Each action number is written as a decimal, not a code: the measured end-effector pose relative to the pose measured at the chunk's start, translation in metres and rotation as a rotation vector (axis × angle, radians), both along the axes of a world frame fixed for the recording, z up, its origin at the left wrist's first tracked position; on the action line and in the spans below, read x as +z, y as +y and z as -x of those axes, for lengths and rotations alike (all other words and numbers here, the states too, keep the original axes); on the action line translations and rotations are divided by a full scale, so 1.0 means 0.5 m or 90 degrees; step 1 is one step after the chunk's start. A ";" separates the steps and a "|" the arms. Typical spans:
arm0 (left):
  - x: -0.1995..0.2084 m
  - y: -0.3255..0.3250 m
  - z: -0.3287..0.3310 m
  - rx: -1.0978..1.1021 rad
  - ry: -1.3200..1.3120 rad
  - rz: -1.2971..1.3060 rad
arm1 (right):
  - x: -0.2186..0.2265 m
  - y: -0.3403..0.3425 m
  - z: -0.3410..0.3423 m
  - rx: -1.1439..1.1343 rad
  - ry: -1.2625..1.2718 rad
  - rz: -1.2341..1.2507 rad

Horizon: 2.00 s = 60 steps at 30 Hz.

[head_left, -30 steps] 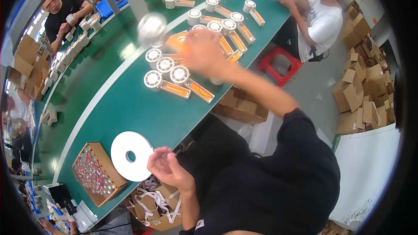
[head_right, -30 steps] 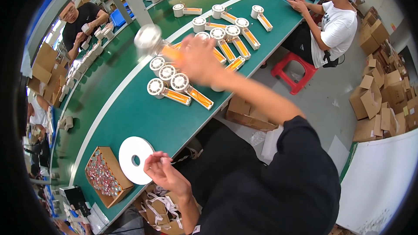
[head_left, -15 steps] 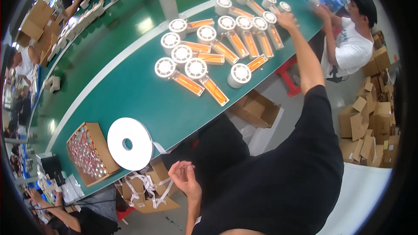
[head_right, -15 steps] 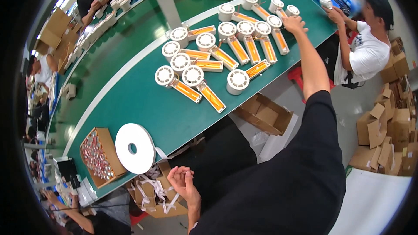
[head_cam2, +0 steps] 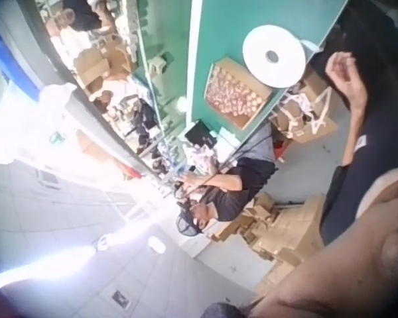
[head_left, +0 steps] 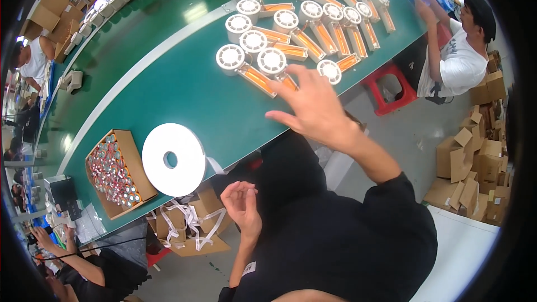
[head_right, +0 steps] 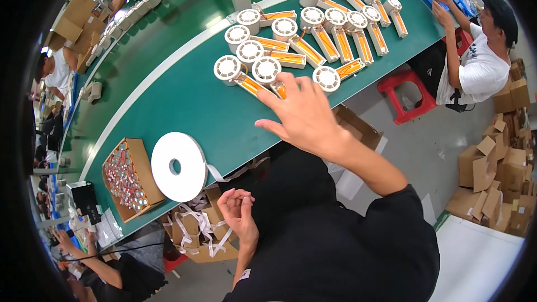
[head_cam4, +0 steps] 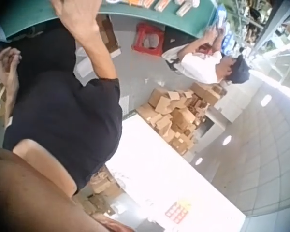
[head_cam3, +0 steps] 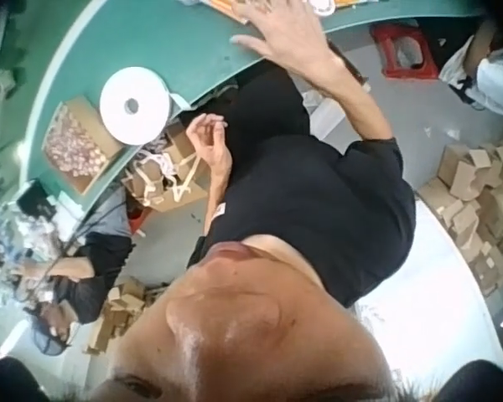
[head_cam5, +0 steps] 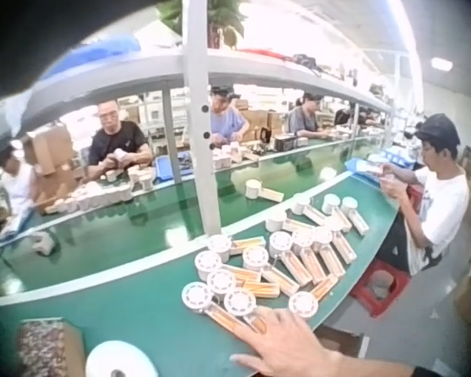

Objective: The person assembles electronic components by applying adhesive tape to batteries and circular bases, then joining these parts by hand on an assembly line.

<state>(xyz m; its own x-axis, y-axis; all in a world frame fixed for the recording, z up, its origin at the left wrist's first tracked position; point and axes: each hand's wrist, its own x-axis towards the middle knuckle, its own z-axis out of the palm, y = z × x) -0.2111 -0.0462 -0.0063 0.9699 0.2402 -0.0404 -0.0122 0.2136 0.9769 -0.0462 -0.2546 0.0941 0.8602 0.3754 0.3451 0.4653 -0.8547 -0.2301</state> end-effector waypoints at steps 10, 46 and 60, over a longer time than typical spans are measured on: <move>-0.017 0.071 0.035 0.043 0.001 0.017 | -0.130 0.101 -0.068 -0.209 -0.083 0.015; -0.029 -0.050 -0.024 0.116 0.192 -0.093 | -0.121 -0.762 -0.430 -0.625 -0.139 -0.321; -0.016 -0.016 0.004 0.094 0.160 -0.085 | -0.286 -0.856 -0.442 -0.653 0.088 0.030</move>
<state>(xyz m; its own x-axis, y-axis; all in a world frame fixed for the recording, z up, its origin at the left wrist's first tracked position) -0.2130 -0.0542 -0.0146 0.8875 0.3971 -0.2337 0.2122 0.0979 0.9723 0.1749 -0.6824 -0.0490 0.8046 -0.5503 0.2232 -0.5200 -0.8344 -0.1828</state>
